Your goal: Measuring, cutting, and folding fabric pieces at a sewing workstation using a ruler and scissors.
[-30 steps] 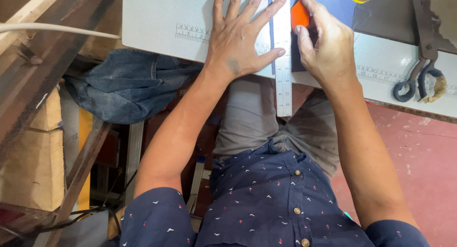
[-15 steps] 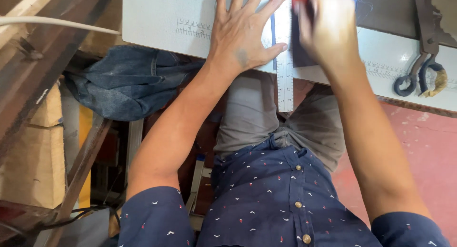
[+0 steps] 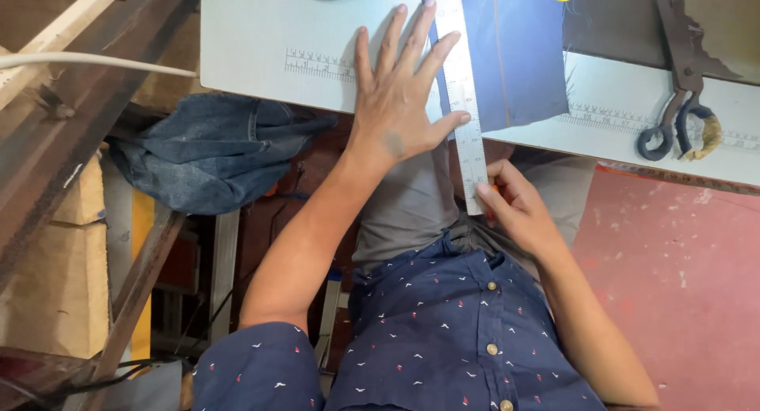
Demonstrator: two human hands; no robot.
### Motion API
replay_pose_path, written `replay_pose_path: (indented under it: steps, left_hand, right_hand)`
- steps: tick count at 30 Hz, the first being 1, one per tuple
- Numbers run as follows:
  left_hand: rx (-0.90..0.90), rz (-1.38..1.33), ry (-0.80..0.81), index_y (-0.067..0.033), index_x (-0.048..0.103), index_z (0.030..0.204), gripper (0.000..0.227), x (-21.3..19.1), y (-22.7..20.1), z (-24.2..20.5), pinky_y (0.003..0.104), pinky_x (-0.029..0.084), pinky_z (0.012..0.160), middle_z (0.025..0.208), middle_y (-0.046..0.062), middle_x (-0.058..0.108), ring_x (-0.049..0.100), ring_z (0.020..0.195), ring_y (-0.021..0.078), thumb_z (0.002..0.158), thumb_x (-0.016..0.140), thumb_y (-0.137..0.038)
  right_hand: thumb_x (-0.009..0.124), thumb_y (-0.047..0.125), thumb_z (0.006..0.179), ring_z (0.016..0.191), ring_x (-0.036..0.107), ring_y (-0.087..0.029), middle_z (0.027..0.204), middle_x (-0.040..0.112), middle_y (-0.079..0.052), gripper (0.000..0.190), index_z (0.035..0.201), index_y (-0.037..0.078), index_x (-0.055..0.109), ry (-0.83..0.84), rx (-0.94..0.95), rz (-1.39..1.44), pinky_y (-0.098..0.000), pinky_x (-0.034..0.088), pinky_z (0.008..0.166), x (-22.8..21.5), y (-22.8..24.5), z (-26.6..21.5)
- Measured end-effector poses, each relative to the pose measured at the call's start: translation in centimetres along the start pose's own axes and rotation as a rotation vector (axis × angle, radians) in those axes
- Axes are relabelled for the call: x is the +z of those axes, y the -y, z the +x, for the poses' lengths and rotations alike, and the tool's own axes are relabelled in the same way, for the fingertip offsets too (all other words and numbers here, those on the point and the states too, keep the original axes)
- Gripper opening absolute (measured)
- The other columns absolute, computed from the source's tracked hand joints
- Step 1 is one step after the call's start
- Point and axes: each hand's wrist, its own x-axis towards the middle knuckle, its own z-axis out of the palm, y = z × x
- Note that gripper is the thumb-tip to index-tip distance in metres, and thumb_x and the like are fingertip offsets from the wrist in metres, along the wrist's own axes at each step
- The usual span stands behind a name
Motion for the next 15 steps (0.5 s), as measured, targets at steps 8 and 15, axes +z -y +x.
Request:
replay_pose_path:
  steps: [8,15]
  left_hand:
    - [-0.079,0.071,-0.111,-0.0297,0.029,0.166,0.077,1.3,-0.1,0.5,0.061,0.019,0.128,0.173,-0.002,0.027,0.021,0.162,0.0262,0.110,0.060,-0.071]
    - [-0.019,0.057,-0.095,-0.0251,0.038,0.166,0.077,0.4,0.3,1.6,0.064,0.020,0.124,0.171,0.003,0.019,0.013,0.158,0.0312,0.108,0.074,-0.062]
  right_hand:
    - [0.061,0.015,0.102,0.088,0.054,-0.010,0.095,0.060,0.000,0.011,0.101,0.004,0.064,-0.063,-0.047,-0.140,-0.0249,0.042,0.079,-13.9,-5.4,-8.9]
    - [0.059,0.023,0.106,0.078,0.051,-0.007,0.093,0.060,0.001,0.014,0.114,0.012,0.059,-0.379,-0.052,-0.222,-0.0244,0.037,0.069,-31.0,-12.8,-12.0]
